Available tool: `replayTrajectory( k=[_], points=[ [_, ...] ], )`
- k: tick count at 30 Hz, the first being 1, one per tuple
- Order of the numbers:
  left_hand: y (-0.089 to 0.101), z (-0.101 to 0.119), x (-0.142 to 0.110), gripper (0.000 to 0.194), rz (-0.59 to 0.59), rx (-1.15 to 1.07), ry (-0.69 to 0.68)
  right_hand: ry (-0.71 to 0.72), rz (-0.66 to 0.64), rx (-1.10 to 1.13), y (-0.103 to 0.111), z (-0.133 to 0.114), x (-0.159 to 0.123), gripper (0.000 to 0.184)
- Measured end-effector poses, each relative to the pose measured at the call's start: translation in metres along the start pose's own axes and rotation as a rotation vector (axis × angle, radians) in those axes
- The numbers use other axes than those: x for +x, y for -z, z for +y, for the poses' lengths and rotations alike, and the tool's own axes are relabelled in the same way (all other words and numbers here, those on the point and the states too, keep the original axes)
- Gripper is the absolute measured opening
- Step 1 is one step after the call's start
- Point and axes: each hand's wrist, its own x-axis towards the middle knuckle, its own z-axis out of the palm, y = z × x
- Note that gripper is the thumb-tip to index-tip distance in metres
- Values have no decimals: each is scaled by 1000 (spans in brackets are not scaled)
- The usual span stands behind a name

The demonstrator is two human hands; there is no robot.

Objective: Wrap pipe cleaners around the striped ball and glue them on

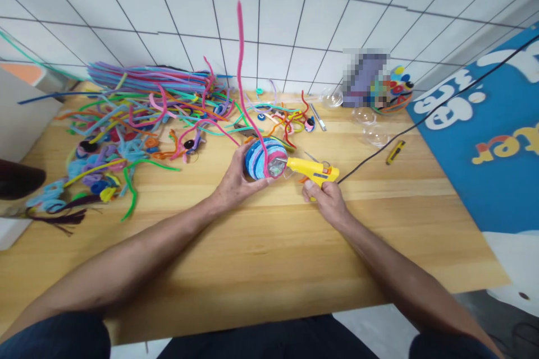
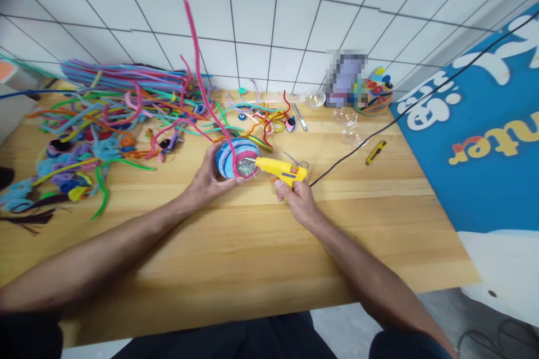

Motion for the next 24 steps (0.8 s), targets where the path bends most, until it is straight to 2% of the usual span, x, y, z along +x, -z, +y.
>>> replayTrajectory(
  k=[3,14,19,24],
  points=[
    [-1,1,0,108,3,-16,3,14,-25,-21,-1,-2,-1,68],
    [-2,6,2,105,16,6,-16,-11,35,-14,1,0,-3,70],
    [-1,3,0,106,3,9,-29,-2,1,-28,-2,0,-4,70],
    [0,-2,-1,109,3,17,-21,17,31,-45,-3,0,-4,74]
  ],
)
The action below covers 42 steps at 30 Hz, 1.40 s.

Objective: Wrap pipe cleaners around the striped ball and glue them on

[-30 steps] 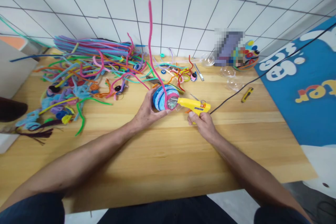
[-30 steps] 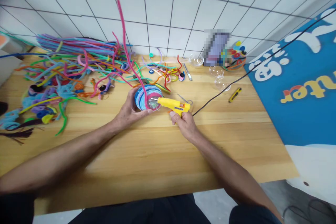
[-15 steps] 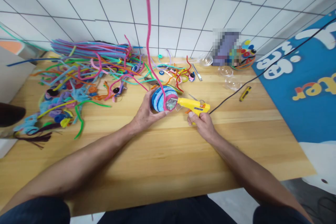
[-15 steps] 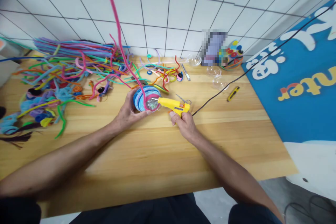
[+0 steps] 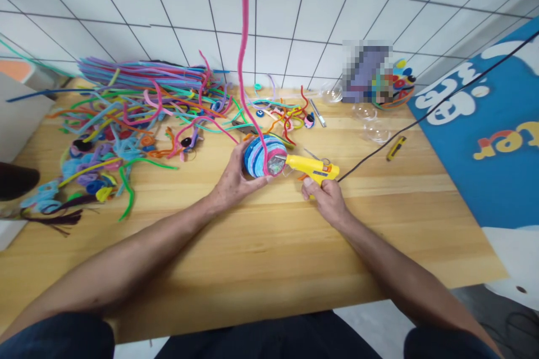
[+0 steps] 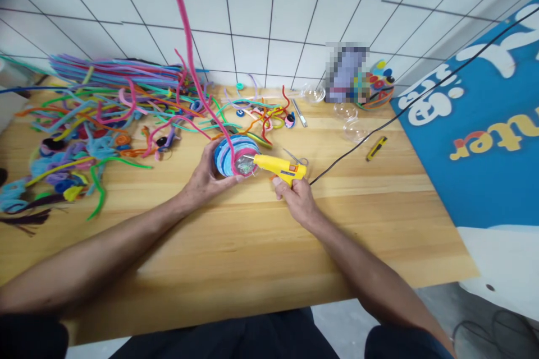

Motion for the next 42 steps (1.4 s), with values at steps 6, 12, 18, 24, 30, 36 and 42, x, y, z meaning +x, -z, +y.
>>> replayTrajectory(
  k=[6,12,18,24,30,36,42],
  points=[
    [-1,2,0,110,4,-19,12,-10,24,21,2,2,-2,74],
    [1,5,0,109,-3,10,2,-25,12,45,1,1,-2,76],
    [1,0,0,108,4,15,-56,3,-2,77,0,1,-1,78],
    [0,0,-1,108,-2,-33,-38,-7,-37,84,-1,-1,-3,75],
    [1,1,0,109,4,8,-59,-2,-77,47,-2,-1,-5,73],
    [2,2,1,109,-7,18,-83,-15,-107,-47,0,-2,-7,72],
    [2,2,1,110,6,0,-61,-12,-72,-69,1,-2,-8,66]
  ],
)
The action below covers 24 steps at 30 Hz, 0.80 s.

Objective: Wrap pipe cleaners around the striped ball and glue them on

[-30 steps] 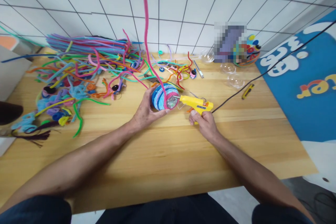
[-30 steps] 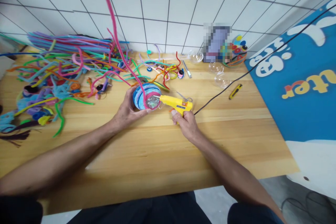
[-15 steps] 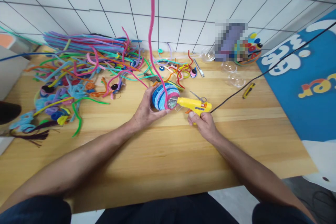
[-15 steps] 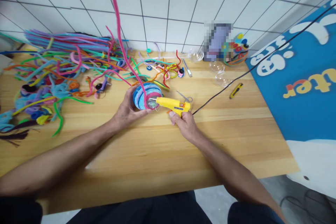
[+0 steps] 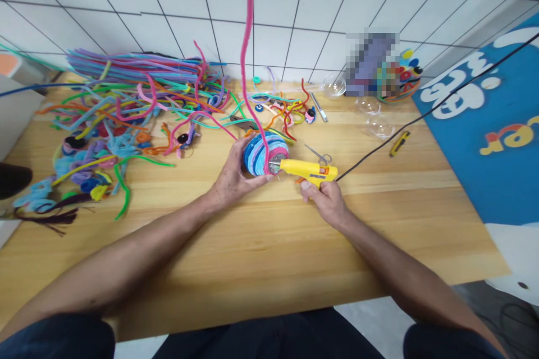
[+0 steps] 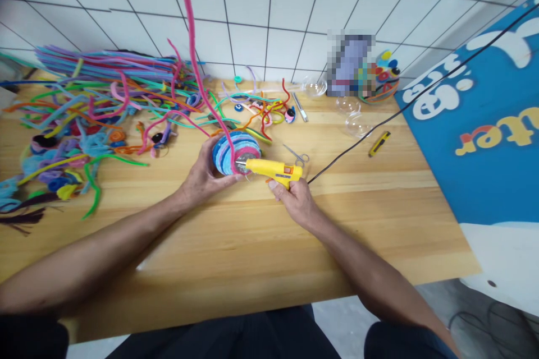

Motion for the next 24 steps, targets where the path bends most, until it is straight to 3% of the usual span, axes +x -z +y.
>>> replayTrajectory(
  k=[13,24],
  points=[
    [0,-1,-2,112,-7,-24,40,-2,117,81,4,9,4,80],
    [-1,-2,-2,110,-8,-29,27,20,61,85,0,6,4,79]
  ],
)
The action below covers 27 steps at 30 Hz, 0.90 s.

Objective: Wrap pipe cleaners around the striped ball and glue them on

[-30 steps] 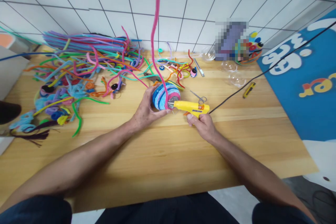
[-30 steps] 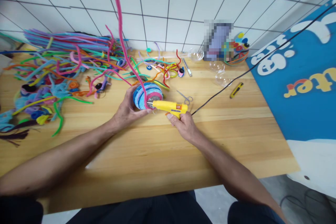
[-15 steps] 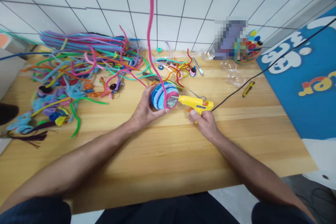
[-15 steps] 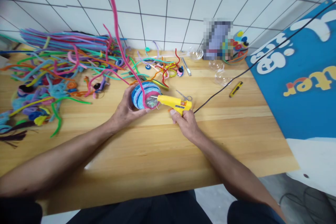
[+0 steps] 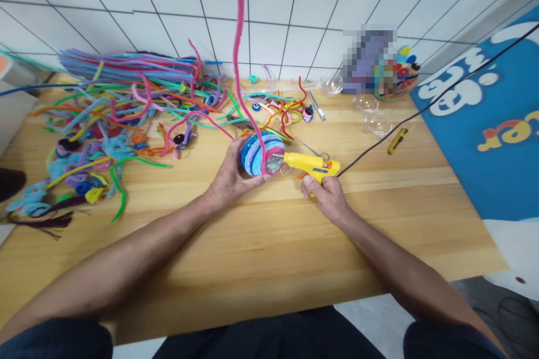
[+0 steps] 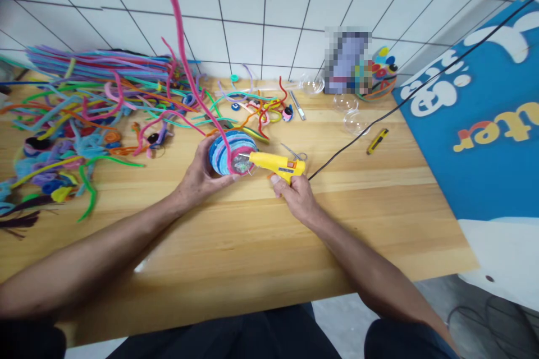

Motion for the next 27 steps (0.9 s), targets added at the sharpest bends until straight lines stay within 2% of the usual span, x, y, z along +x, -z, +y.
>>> replayTrajectory(
  k=[13,27],
  points=[
    [2,1,-1,116,14,-3,37,-15,28,4,5,0,1,80],
    [-1,2,1,108,19,1,9,7,-40,-6,2,-3,-1,76]
  ],
)
